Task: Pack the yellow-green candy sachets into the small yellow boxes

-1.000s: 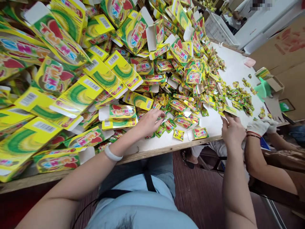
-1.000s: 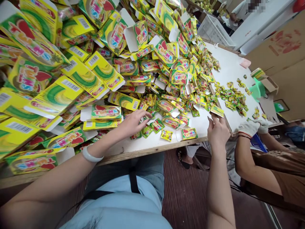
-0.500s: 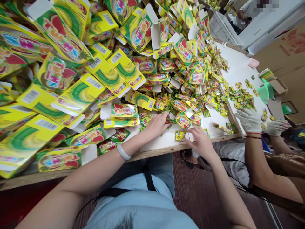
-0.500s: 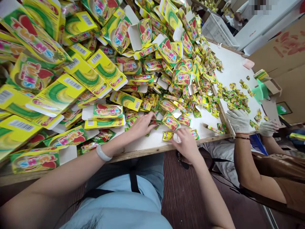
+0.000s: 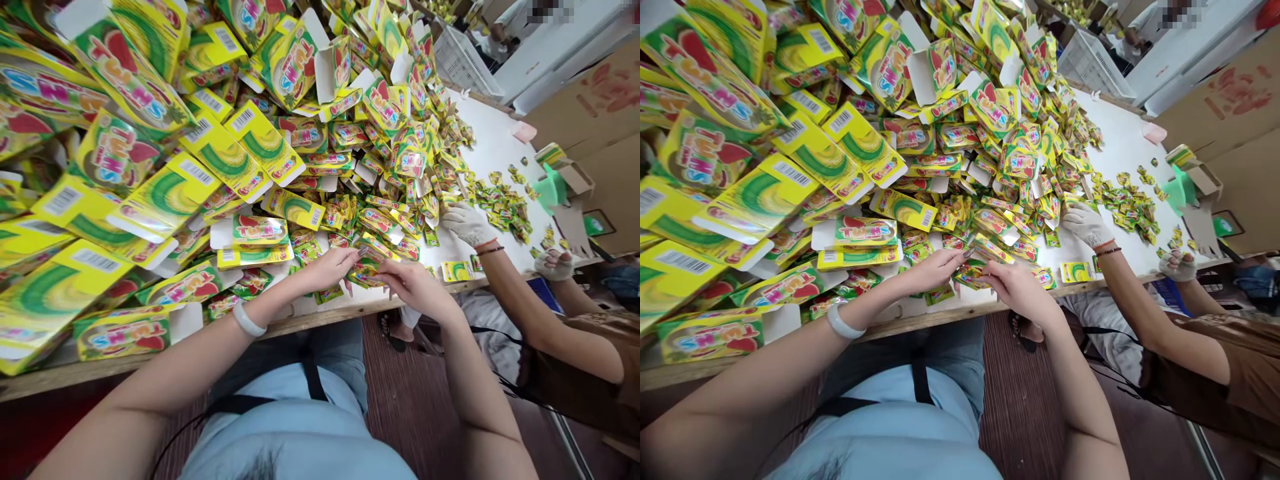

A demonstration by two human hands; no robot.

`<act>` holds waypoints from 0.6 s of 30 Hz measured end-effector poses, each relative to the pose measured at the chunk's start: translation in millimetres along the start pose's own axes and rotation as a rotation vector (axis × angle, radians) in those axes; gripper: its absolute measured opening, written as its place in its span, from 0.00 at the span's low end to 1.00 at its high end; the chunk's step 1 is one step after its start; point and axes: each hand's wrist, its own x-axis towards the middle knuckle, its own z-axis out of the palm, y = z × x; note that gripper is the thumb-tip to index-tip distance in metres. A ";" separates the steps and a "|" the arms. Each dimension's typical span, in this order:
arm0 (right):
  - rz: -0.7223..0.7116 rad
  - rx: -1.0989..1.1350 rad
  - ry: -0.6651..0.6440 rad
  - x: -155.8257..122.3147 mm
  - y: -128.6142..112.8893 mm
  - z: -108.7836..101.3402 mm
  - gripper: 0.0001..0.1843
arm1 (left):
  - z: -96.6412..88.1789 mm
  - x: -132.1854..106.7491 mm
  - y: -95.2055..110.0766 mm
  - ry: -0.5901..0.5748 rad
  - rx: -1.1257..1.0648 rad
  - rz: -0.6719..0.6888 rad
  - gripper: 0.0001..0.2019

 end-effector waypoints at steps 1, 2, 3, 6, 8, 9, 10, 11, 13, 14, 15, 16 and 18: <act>0.005 -0.028 -0.011 5.6 0.3 0.5 0.11 | 0.4 -1.1 0.7 -0.048 -0.017 0.021 0.17; 0.018 -0.048 -0.013 9.8 2.1 1.8 0.10 | 0.6 -2.0 1.1 -0.088 -0.033 0.040 0.17; 0.035 -0.053 0.005 12.1 4.6 4.0 0.09 | 0.8 -2.7 1.2 -0.117 -0.048 0.052 0.16; 0.113 0.065 0.201 7.3 11.7 16.7 0.06 | 2.8 -2.3 -0.6 -0.120 -0.125 0.049 0.15; 0.186 0.289 0.381 -2.5 12.0 32.3 0.20 | 7.6 0.0 -2.7 -0.079 -0.207 0.044 0.15; 0.219 0.431 0.438 -7.6 10.5 42.4 0.28 | 11.3 1.3 -3.6 -0.053 -0.235 0.043 0.16; 0.249 0.577 0.463 -12.0 8.3 53.5 0.33 | 15.7 2.4 -4.2 -0.014 -0.234 0.049 0.16; 0.281 0.711 0.472 -15.5 5.8 65.0 0.35 | 20.6 3.1 -4.5 0.038 -0.197 0.067 0.16; 0.352 0.900 0.508 -19.8 2.3 85.8 0.32 | 30.3 3.4 -3.7 0.154 -0.018 0.139 0.14; 0.393 0.954 0.555 -21.4 2.3 93.4 0.28 | 34.1 3.6 -2.6 0.196 0.099 0.180 0.13; 0.434 0.982 0.626 -23.4 4.0 98.4 0.24 | 36.8 4.3 -1.1 0.224 0.221 0.214 0.13; 0.467 0.992 0.704 -26.2 7.3 100.5 0.20 | 38.3 6.1 0.8 0.243 0.344 0.236 0.13; 0.493 0.984 0.817 -34.7 17.5 97.2 0.17 | 38.0 14.3 5.5 0.279 0.587 0.264 0.16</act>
